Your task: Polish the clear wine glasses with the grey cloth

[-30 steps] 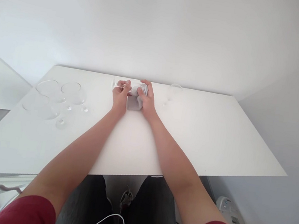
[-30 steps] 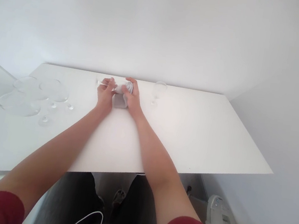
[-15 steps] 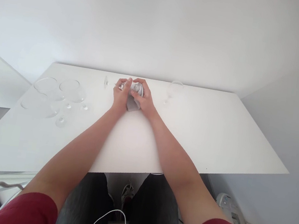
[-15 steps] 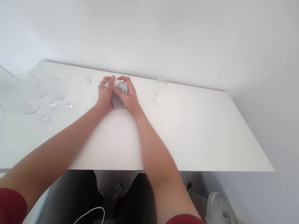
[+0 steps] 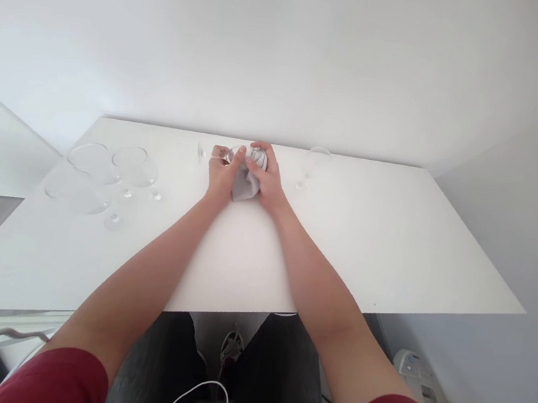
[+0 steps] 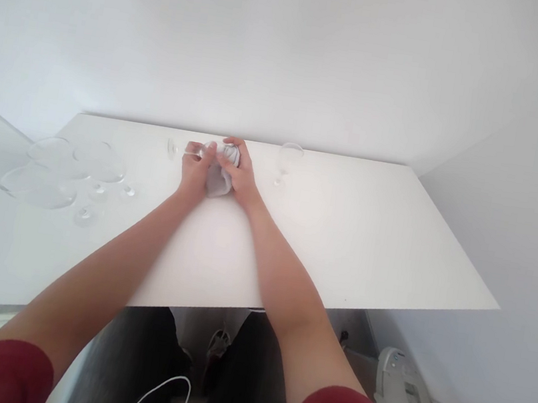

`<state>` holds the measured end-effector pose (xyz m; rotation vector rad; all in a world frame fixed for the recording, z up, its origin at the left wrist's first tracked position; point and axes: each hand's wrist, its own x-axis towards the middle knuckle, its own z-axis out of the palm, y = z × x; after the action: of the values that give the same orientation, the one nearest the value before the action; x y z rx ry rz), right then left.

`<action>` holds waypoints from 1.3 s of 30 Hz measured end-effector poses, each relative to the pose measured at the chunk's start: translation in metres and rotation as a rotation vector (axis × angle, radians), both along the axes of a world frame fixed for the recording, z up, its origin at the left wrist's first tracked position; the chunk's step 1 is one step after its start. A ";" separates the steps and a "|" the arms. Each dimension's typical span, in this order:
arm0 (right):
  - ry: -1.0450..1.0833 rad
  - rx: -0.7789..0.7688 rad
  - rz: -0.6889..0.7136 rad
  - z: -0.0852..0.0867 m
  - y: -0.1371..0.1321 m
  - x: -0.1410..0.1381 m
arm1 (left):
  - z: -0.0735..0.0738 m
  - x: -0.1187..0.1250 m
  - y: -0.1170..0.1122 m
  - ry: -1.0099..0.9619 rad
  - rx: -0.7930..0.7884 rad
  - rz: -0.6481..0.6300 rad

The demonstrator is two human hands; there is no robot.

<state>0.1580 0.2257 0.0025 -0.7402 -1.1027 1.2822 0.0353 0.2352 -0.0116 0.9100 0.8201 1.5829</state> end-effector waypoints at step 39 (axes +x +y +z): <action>0.107 0.078 -0.114 0.000 0.000 0.005 | 0.015 0.001 -0.013 0.309 0.055 -0.063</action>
<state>0.1626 0.2259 0.0030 -0.6591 -1.0049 1.1628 0.0368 0.2223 0.0037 1.2285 0.9548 1.4354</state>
